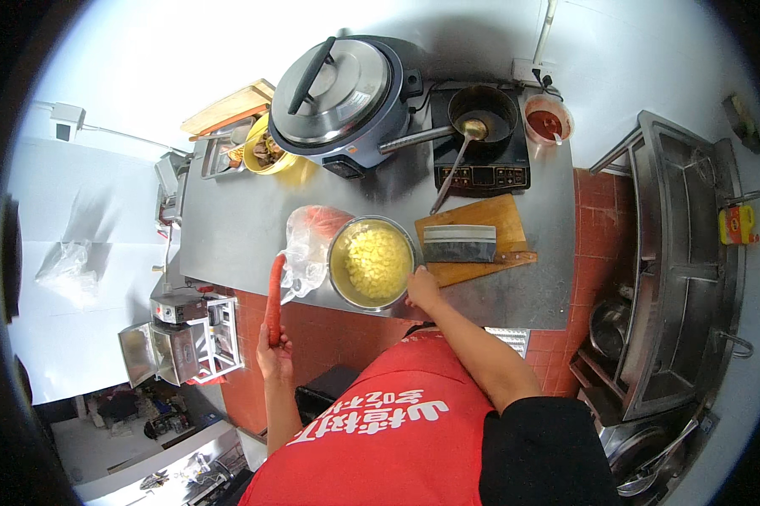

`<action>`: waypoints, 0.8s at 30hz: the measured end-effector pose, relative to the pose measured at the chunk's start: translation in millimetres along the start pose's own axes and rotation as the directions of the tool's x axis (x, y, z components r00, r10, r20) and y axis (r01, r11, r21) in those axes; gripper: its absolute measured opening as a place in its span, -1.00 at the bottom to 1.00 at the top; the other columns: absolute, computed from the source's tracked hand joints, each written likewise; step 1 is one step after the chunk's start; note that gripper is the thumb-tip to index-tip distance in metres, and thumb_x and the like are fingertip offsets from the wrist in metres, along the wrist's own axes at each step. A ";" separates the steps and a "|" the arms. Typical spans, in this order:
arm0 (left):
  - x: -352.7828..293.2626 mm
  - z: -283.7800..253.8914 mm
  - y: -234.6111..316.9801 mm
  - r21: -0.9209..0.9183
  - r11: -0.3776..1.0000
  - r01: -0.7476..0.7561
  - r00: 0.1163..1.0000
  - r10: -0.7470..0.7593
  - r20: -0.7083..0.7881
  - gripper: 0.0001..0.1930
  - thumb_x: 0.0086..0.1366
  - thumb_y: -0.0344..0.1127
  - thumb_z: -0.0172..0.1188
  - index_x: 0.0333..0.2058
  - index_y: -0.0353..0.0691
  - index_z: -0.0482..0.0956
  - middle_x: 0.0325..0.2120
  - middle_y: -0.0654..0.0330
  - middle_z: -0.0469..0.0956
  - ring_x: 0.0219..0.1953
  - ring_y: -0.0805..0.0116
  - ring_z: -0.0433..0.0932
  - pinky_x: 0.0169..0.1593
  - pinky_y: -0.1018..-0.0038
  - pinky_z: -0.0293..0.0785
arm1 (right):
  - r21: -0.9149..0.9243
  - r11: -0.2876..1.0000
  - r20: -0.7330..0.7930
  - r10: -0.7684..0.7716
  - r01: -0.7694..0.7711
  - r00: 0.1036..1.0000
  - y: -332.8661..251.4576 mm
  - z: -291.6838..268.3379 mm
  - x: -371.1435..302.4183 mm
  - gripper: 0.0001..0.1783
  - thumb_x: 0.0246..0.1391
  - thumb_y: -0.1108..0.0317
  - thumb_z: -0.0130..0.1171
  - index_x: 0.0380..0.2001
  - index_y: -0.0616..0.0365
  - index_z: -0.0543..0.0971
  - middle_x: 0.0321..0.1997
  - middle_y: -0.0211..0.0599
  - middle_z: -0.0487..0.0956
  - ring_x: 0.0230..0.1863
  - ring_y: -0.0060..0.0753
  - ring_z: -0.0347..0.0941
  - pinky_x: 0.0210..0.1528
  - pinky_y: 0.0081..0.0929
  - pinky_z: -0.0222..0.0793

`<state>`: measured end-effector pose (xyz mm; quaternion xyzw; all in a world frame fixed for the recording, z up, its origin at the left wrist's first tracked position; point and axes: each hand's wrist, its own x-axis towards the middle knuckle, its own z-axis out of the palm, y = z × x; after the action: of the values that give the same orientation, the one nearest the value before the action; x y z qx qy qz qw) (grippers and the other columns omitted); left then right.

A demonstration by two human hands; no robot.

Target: The person retrieves a red pepper from a refrigerator, washes it, and then chops it into small pieces on a cutting board using a knife. The chopped pieces are added to a bowl containing a yellow mixture.

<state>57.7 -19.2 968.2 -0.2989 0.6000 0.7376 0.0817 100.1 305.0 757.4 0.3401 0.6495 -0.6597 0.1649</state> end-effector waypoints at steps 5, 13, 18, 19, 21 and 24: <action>-7.2 1.3 11.7 0.107 0.979 -0.176 0.976 0.159 0.149 -0.59 0.40 -0.09 0.19 0.01 -0.33 0.52 -0.33 0.20 0.58 -0.43 0.53 0.49 -0.38 0.57 0.42 | -0.229 0.960 0.127 -0.134 0.160 0.983 -3.7 27.3 27.6 -0.67 0.35 0.27 -0.10 -0.22 0.44 0.35 -0.49 0.11 0.58 -0.65 -0.10 0.60 -0.67 -0.25 0.49; 14.0 54.6 -33.0 0.264 0.960 -0.089 0.920 -0.022 0.391 -0.63 0.37 -0.13 0.21 -0.06 -0.35 0.57 -0.37 0.22 0.59 -0.43 0.54 0.49 -0.38 0.62 0.39 | -0.143 0.978 0.016 -0.151 0.152 0.988 -37.6 12.3 22.9 -0.64 0.27 0.15 0.02 -0.19 0.27 0.58 -0.25 0.07 0.61 -0.34 -0.04 0.59 -0.26 -0.14 0.49; 12.8 112.2 -92.2 0.323 0.920 0.223 0.815 -0.358 0.455 -0.66 0.37 -0.13 0.19 -0.09 -0.30 0.60 -0.36 0.22 0.60 -0.43 0.54 0.48 -0.38 0.59 0.38 | -0.846 0.528 -0.248 -0.511 0.073 0.823 19.0 -145.0 11.9 -0.69 -0.01 0.37 0.15 -0.15 0.06 0.65 -0.04 -0.10 0.58 0.04 0.02 0.48 0.08 -0.04 0.38; 11.5 122.0 -107.1 0.282 0.913 0.294 0.780 -0.400 0.481 -0.64 0.38 -0.11 0.18 -0.06 -0.32 0.58 -0.34 0.21 0.60 -0.42 0.51 0.48 -0.36 0.55 0.39 | -0.907 0.413 -0.273 -0.430 -0.081 0.861 21.5 -172.2 0.4 -0.63 -0.02 0.42 0.16 -0.07 0.07 0.60 0.02 -0.15 0.54 0.10 0.00 0.44 0.12 0.02 0.32; 11.4 140.9 -136.4 0.262 0.870 0.417 0.734 -0.493 0.468 -0.63 0.39 -0.12 0.17 -0.03 -0.32 0.55 -0.33 0.21 0.59 -0.42 0.49 0.48 -0.36 0.53 0.40 | -0.956 0.273 -0.204 -0.372 -0.103 0.905 30.5 -210.6 -11.2 -0.60 -0.02 0.43 0.17 -0.04 0.07 0.57 0.05 -0.16 0.52 0.12 0.00 0.42 0.14 0.04 0.29; 19.5 158.8 -189.9 0.274 0.843 0.463 0.703 -0.537 0.466 -0.61 0.39 -0.13 0.17 0.03 -0.30 0.52 -0.30 0.22 0.57 -0.38 0.47 0.50 -0.33 0.53 0.43 | -0.980 0.196 -0.058 -0.375 0.018 0.925 39.8 -240.1 -12.0 -0.64 -0.04 0.44 0.20 -0.09 0.08 0.55 -0.01 -0.12 0.53 0.12 -0.01 0.41 0.13 -0.01 0.30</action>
<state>78.5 175.1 815.0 -0.2308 0.4986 0.6975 0.4601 191.2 531.0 753.7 0.1671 0.9707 -0.0706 0.1577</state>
